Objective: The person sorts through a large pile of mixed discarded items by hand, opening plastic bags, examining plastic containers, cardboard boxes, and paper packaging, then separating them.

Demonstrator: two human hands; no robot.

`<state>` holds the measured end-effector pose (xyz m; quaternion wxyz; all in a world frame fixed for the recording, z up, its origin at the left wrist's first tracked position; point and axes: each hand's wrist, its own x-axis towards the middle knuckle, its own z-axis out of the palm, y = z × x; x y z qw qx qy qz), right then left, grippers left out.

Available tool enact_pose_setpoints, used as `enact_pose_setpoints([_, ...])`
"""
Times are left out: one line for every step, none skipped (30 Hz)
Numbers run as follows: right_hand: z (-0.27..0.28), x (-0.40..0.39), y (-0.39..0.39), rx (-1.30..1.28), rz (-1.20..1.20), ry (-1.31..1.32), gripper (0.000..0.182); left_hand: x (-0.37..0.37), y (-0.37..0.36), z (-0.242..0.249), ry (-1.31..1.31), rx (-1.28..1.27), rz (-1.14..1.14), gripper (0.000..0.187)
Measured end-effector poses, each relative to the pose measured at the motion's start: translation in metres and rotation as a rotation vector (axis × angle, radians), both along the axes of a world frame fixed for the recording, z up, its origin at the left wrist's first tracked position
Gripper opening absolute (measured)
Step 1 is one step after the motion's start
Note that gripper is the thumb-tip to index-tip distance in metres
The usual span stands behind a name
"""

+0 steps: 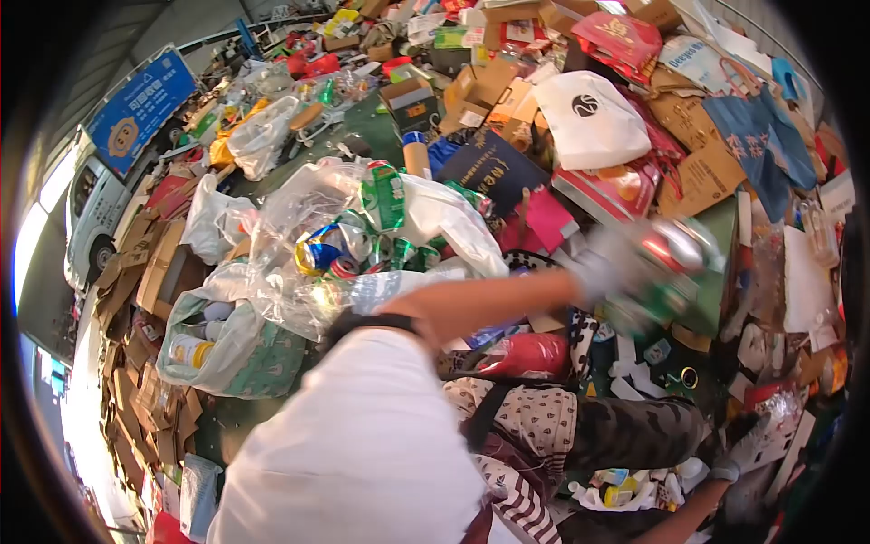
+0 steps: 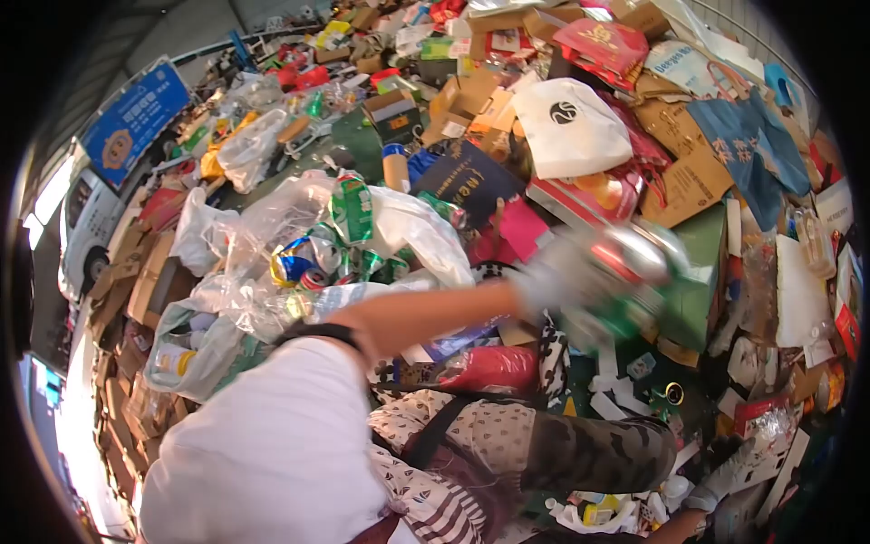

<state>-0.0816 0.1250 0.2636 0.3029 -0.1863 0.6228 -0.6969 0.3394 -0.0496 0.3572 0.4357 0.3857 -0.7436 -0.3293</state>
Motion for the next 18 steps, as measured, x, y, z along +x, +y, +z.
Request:
enact_pose_setpoints([-0.01, 0.003, -0.01, -0.026, 0.024, 0.154, 0.038, 0.067, 0.002, 0.011, 0.029, 0.139, 0.062, 0.044])
enact_pose_setpoints([-0.02, 0.007, -0.02, -0.053, 0.046, 0.308, 0.037, 0.122, 0.004, 0.016, -0.157, 0.062, 0.347, 0.044])
enact_pose_setpoints([-0.029, 0.01, -0.028, -0.057, 0.057, 0.298, 0.037, 0.179, 0.009, 0.025, -0.317, -0.036, 0.368, 0.046])
enact_pose_setpoints([-0.038, 0.013, -0.033, -0.006, 0.131, 0.313, 0.036, 0.252, -0.005, -0.014, -0.315, -0.03, 0.535, 0.046])
enact_pose_setpoints([-0.047, 0.015, -0.039, 0.045, 0.21, 0.331, 0.036, 0.275, 0.031, 0.026, -0.519, 0.055, 0.621, 0.053])
enact_pose_setpoints([-0.055, 0.018, -0.044, 0.098, 0.289, 0.35, 0.036, 0.35, 0.019, -0.009, -0.802, 0.143, 0.64, 0.054])
enact_pose_setpoints([-0.062, 0.02, -0.049, 0.151, 0.37, 0.371, 0.037, 0.377, 0.041, 0.004, -0.919, 0.368, 0.66, 0.057])
enact_pose_setpoints([-0.065, 0.023, -0.053, 0.206, 0.449, 0.395, 0.037, 0.395, 0.059, 0.011, -0.936, 0.448, 0.64, 0.064])
enact_pose_setpoints([-0.066, 0.025, -0.057, 0.26, 0.518, 0.422, 0.038, 0.413, 0.063, 0.014, -0.931, 0.457, 0.644, 0.064])
enact_pose_setpoints([-0.06, 0.037, -0.054, 0.359, 0.559, 0.401, 0.038, 0.428, 0.057, 0.018, -1.134, 0.292, 0.528, 0.066])
enact_pose_setpoints([-0.089, 0.019, -0.05, 0.322, 0.621, 0.346, 0.038, 0.437, 0.05, 0.015, -1.32, 0.119, 0.398, 0.067])
enact_pose_setpoints([-0.12, -0.003, -0.046, 0.287, 0.683, 0.288, 0.039, 0.4, 0.047, 0.047, -1.267, 0.216, 0.452, 0.07])
enact_pose_setpoints([-0.111, 0.005, -0.038, 0.326, 0.659, 0.048, 0.04, 0.357, 0.038, 0.079, -1.211, 0.311, 0.501, 0.072])
enact_pose_setpoints([-0.116, -0.002, -0.031, 0.284, 0.689, -0.052, 0.041, 0.351, 0.014, 0.067, -1.017, 0.156, 0.423, 0.071])
enact_pose_setpoints([-0.128, -0.013, -0.019, 0.236, 0.708, -0.149, 0.042, 0.343, -0.015, 0.056, -0.815, 0.001, 0.339, 0.07])
enact_pose_setpoints([-0.124, -0.02, -0.007, 0.119, 0.819, -0.372, 0.045, 0.321, -0.041, 0.048, -0.727, -0.001, 0.27, 0.068])
enact_pose_setpoints([-0.1, 0.002, 0.005, 0.21, 0.751, -0.355, 0.044, 0.297, -0.068, 0.041, -0.639, -0.003, 0.198, 0.066])
enact_pose_setpoints([-0.108, -0.007, 0.019, 0.21, 0.718, -0.172, 0.042, 0.28, -0.098, 0.025, -0.671, -0.006, 0.159, 0.064])
